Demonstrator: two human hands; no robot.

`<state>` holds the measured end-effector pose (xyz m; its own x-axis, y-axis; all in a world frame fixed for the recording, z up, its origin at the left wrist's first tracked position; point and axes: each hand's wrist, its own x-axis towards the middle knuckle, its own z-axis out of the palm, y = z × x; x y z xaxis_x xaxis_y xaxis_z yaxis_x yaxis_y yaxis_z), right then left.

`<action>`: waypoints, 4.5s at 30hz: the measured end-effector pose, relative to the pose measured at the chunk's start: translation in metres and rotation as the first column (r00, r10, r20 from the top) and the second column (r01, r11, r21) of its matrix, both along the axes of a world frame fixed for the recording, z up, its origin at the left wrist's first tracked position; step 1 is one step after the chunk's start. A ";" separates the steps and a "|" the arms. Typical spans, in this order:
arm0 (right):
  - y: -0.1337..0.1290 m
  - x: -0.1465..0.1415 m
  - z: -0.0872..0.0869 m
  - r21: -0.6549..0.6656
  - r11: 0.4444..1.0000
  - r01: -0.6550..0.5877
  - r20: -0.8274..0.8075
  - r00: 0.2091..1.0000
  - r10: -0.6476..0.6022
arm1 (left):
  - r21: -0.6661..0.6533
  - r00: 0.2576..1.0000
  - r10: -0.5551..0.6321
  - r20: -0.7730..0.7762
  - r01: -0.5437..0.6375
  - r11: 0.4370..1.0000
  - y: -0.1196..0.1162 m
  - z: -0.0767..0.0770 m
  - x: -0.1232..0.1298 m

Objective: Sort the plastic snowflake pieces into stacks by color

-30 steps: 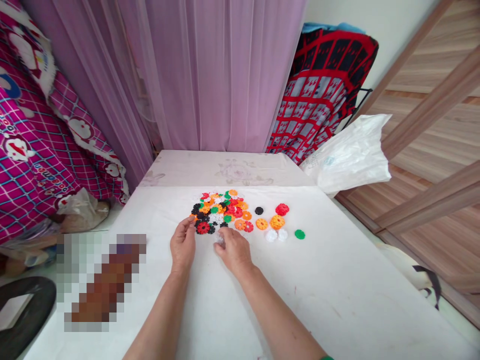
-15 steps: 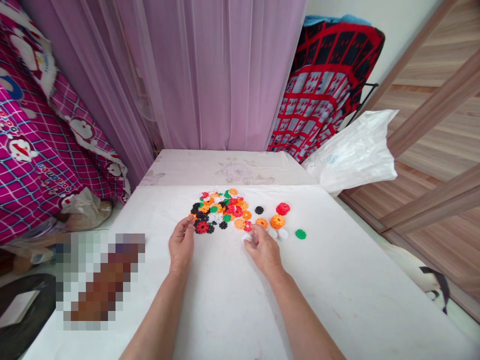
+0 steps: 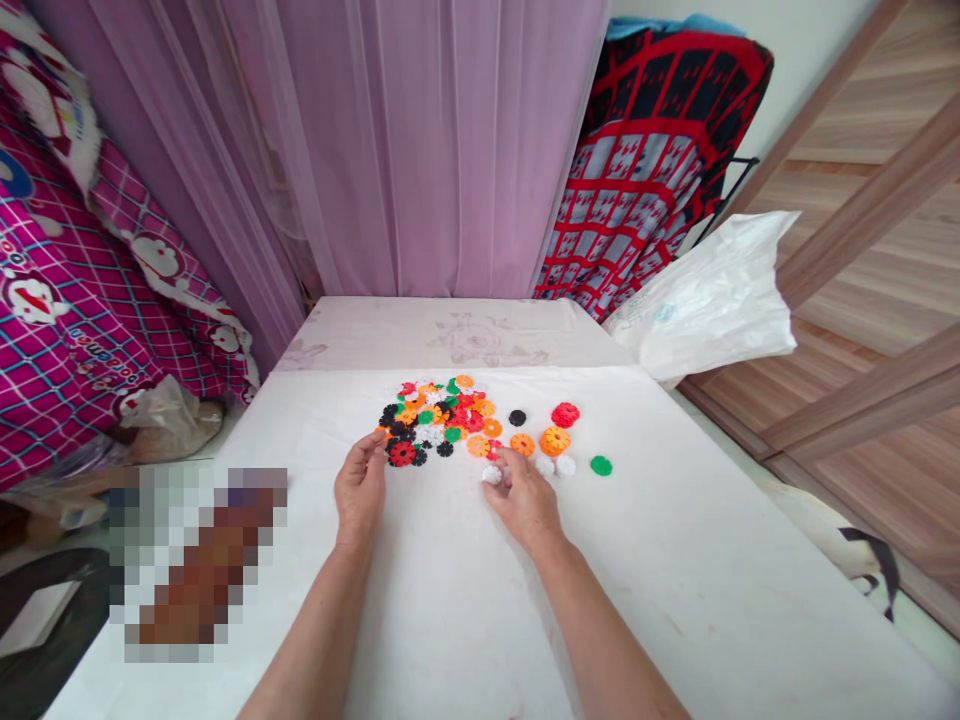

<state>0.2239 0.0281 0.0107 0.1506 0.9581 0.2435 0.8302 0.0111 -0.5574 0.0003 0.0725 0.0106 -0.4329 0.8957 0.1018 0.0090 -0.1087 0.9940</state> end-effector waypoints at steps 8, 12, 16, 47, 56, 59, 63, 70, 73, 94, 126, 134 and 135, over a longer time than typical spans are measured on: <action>0.002 -0.002 0.003 -0.050 0.999 0.019 0.079 0.997 -0.015 | -0.012 1.000 0.009 -0.002 -0.009 1.000 0.001 -0.001 0.000; 0.002 -0.003 0.003 -0.048 0.998 0.041 0.097 0.995 -0.037 | -0.004 1.000 0.007 0.002 -0.007 1.000 0.001 -0.001 0.000; 0.002 -0.004 0.005 -0.068 0.997 0.042 0.086 0.996 -0.036 | -0.007 1.000 0.002 -0.008 -0.002 1.000 0.000 0.000 0.000; -0.003 -0.003 0.000 0.103 0.995 -0.014 0.076 0.997 0.006 | -0.002 1.000 -0.011 -0.014 0.011 1.000 0.001 0.000 -0.001; 0.002 -0.001 -0.012 0.167 0.986 0.001 -0.002 1.000 -0.001 | -0.007 0.997 -0.010 -0.080 0.010 1.000 0.005 -0.005 -0.003; 0.000 -0.001 -0.010 0.213 0.977 0.007 -0.050 0.999 0.004 | 0.002 0.993 -0.011 -0.122 0.011 1.000 0.007 -0.007 -0.004; -0.013 0.004 -0.003 0.309 0.951 0.007 -0.120 0.992 0.032 | -0.016 0.982 -0.014 -0.188 0.011 1.000 0.007 -0.007 -0.004; -0.035 0.042 0.008 0.381 0.914 0.140 -0.182 0.980 -0.074 | -0.024 0.970 -0.018 -0.241 0.013 1.000 0.005 -0.005 -0.005; -0.030 0.072 0.017 0.332 0.918 0.217 -0.175 0.971 -0.166 | -0.039 0.965 -0.018 -0.260 0.008 0.999 0.004 -0.003 -0.005; -0.032 -0.003 -0.006 0.226 0.958 -0.178 -0.119 0.971 0.209 | -0.019 0.984 -0.062 -0.167 0.059 0.998 0.000 -0.003 -0.004; 0.038 -0.008 0.055 -0.144 0.987 -0.066 0.305 0.946 0.107 | -0.058 0.961 -0.082 -0.264 0.069 0.996 0.001 -0.002 -0.005; 0.055 -0.025 0.050 -0.265 0.962 -0.071 0.385 0.906 0.173 | -0.029 0.972 -0.093 -0.215 0.088 0.996 0.002 -0.008 -0.004; 0.056 -0.025 0.050 -0.274 0.959 -0.065 0.377 0.910 0.169 | -0.029 0.974 -0.096 -0.207 0.092 0.995 0.002 -0.009 -0.004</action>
